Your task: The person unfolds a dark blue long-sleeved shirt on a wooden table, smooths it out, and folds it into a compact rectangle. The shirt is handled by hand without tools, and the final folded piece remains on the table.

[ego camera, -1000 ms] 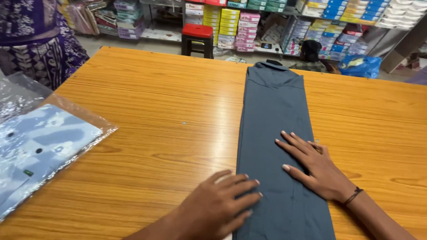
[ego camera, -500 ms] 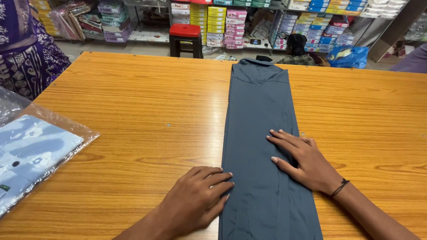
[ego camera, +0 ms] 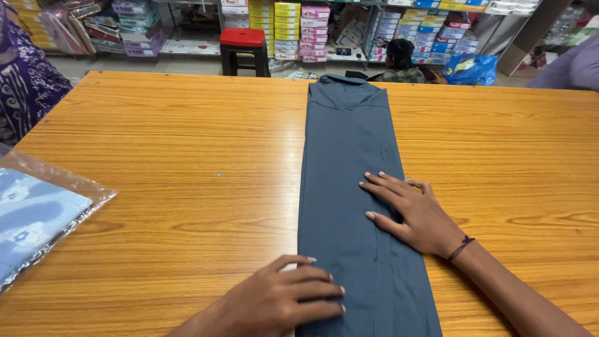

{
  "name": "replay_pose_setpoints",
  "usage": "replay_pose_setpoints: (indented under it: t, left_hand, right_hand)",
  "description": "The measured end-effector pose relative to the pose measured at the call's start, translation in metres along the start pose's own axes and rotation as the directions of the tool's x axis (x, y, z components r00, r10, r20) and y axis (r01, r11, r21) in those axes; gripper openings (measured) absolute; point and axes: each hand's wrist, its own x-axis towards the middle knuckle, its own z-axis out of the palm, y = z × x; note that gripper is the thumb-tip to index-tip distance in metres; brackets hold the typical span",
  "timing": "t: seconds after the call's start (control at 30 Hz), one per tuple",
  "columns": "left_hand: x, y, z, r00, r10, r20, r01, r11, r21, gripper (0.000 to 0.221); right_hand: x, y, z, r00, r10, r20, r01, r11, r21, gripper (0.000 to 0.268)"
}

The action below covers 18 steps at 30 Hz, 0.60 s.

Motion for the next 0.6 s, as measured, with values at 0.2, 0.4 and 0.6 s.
replay_pose_setpoints:
  t: [0.2, 0.4, 0.6]
  left_hand:
    - [-0.005, 0.0, 0.018, 0.981, 0.191, 0.044, -0.194, 0.979, 0.057, 0.031]
    - [-0.002, -0.002, -0.002, 0.995, 0.085, 0.049, -0.09, 0.989, 0.117, 0.041]
    - [0.004, -0.01, -0.02, 0.983, -0.184, 0.016, 0.176, 0.957, 0.23, 0.069]
  right_hand:
    - [0.003, 0.027, 0.006, 0.993, 0.117, 0.017, -0.116, 0.993, -0.034, 0.064]
    - [0.003, 0.056, 0.015, 0.913, 0.408, -0.012, -0.404, 0.9, -0.161, 0.065]
    - [-0.001, 0.052, 0.011, 0.807, 0.539, -0.243, -0.577, 0.808, -0.123, 0.06]
